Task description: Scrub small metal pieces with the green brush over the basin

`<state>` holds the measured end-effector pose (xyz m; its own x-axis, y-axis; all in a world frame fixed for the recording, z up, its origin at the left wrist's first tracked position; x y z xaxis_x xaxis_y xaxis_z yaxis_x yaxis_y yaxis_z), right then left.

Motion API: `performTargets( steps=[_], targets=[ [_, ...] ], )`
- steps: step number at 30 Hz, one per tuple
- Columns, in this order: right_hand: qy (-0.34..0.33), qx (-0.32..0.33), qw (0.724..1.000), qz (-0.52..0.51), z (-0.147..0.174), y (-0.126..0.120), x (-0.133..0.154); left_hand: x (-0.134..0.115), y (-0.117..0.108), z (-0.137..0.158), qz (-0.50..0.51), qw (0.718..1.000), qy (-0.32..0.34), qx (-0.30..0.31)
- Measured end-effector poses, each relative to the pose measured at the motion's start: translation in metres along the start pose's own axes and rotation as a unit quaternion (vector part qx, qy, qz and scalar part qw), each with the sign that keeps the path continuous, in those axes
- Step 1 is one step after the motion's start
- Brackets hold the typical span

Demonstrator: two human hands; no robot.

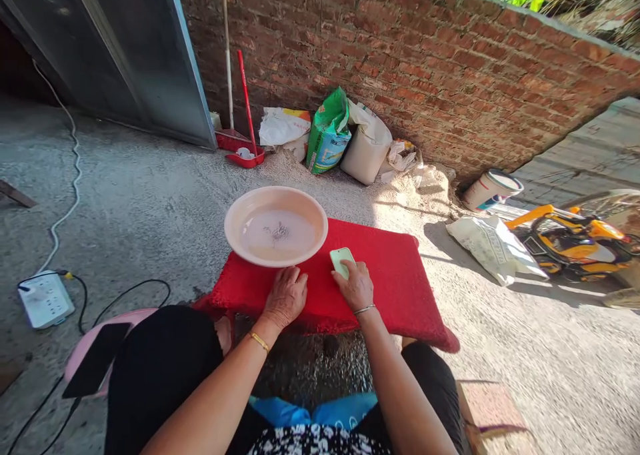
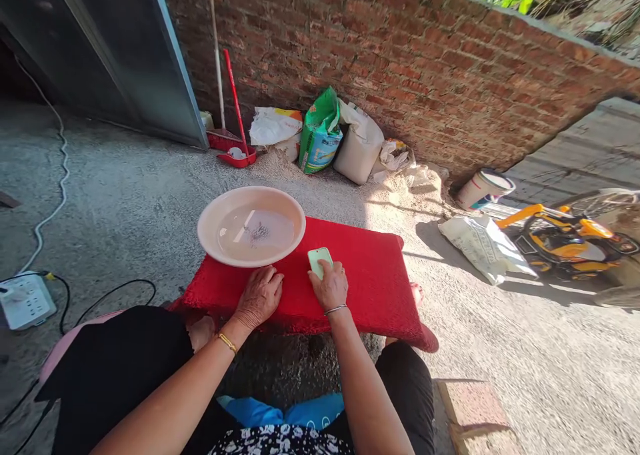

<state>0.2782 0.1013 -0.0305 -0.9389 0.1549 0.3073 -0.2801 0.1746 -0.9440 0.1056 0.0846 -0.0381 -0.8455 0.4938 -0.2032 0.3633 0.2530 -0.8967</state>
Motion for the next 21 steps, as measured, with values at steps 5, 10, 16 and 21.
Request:
performTargets(
  steps=[5,10,16,21],
  targets=[
    [-0.043,0.012,0.999,0.021,-0.028,0.013,0.03,0.002,0.002,0.0,0.009,1.0,0.0,0.005],
    [0.043,0.01,0.999,0.027,-0.043,-0.002,-0.06,0.001,0.002,-0.001,-0.005,1.0,0.002,0.007],
    [0.253,-0.017,0.967,0.04,-0.014,-0.053,-0.212,0.0,0.001,-0.001,-0.025,1.0,0.004,0.001],
    [0.331,-0.072,0.941,-0.014,0.031,-0.073,-0.254,0.003,0.0,-0.002,-0.024,1.0,0.009,-0.01]
  ],
)
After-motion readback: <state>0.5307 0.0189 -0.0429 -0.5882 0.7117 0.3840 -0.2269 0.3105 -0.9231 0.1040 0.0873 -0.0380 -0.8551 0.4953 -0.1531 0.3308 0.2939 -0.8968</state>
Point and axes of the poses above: each hand's wrist, its own z-axis away from the middle knuckle, its own y-axis out of the palm, x = y × z, the point moved 10 cm from there along -z, towards the middle knuckle, and after that the axes turned 1 degree about y, right-handed, at the moved point
